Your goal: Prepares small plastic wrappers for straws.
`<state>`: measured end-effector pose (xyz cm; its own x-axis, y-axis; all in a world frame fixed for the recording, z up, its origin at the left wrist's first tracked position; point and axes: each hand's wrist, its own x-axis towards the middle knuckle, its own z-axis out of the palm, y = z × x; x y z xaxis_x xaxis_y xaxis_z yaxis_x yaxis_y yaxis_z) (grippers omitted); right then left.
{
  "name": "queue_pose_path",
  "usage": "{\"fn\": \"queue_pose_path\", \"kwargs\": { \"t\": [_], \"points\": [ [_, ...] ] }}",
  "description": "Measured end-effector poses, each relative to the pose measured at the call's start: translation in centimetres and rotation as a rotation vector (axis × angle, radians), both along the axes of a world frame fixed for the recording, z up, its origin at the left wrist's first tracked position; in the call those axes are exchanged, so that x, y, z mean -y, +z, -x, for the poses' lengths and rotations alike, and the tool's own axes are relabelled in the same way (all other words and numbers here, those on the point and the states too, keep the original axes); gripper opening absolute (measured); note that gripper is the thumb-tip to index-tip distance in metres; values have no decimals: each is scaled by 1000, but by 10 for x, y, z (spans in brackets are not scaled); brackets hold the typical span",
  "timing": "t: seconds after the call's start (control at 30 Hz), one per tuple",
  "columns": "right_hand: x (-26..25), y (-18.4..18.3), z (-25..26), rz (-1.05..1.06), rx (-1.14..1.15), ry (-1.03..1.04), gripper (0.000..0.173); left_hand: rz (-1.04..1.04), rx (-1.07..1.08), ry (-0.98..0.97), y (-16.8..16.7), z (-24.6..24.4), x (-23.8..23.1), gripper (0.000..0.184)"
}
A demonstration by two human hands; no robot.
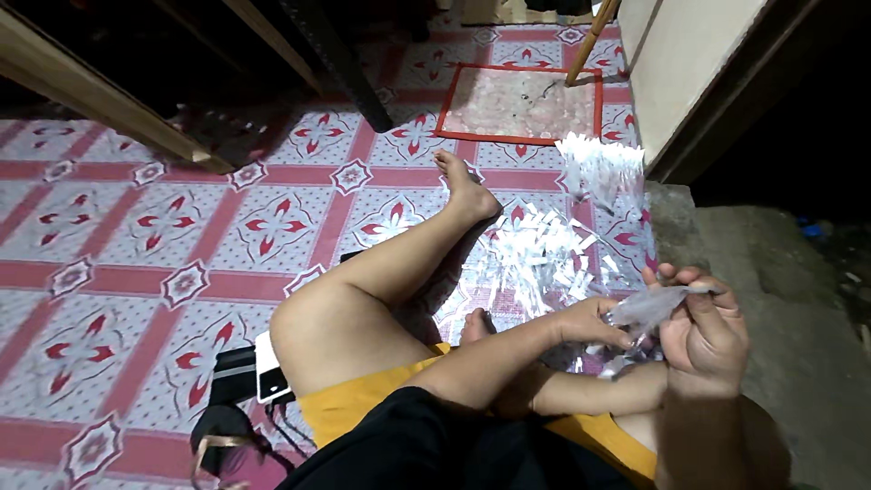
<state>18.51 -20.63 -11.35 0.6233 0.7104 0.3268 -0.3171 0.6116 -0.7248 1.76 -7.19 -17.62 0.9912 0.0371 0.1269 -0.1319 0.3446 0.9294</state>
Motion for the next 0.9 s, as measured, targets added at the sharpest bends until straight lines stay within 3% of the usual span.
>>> {"fn": "queue_pose_path", "kwargs": {
  "t": [0.07,0.17,0.2,0.23,0.3,0.37,0.43,0.5,0.7,0.73,0.83,0.9],
  "points": [
    [0,2,5,46,27,-33,18,61,6,-7,6,6,9,61],
    [1,-5,5,97,80,-59,20,111,69,-52,10,9,18,99],
    [1,-6,3,107,93,-62,20,141,86,-75,10,9,19,102],
    [1,-5,3,120,98,-66,19,171,79,-95,13,10,19,99],
    [0,-1,3,147,93,-77,18,146,-14,-150,12,11,18,69],
    [4,-7,-1,169,81,-75,19,-82,-166,-186,10,9,22,42],
    [8,-15,-7,181,55,-67,21,-242,-205,-188,-11,8,25,27],
    [9,-16,-8,182,11,-76,20,-344,-189,-142,-33,9,23,29],
    [32,-42,-34,224,89,-114,25,-765,-220,-90,-35,24,-20,80],
    [35,-40,-38,226,104,-146,25,-805,-230,-65,-40,24,-27,76],
    [33,-13,-28,254,86,-266,24,-931,-243,39,-56,14,-40,37],
    [31,-3,-24,254,66,-314,23,-1063,-243,3,-60,6,-38,30]
  ]
}}
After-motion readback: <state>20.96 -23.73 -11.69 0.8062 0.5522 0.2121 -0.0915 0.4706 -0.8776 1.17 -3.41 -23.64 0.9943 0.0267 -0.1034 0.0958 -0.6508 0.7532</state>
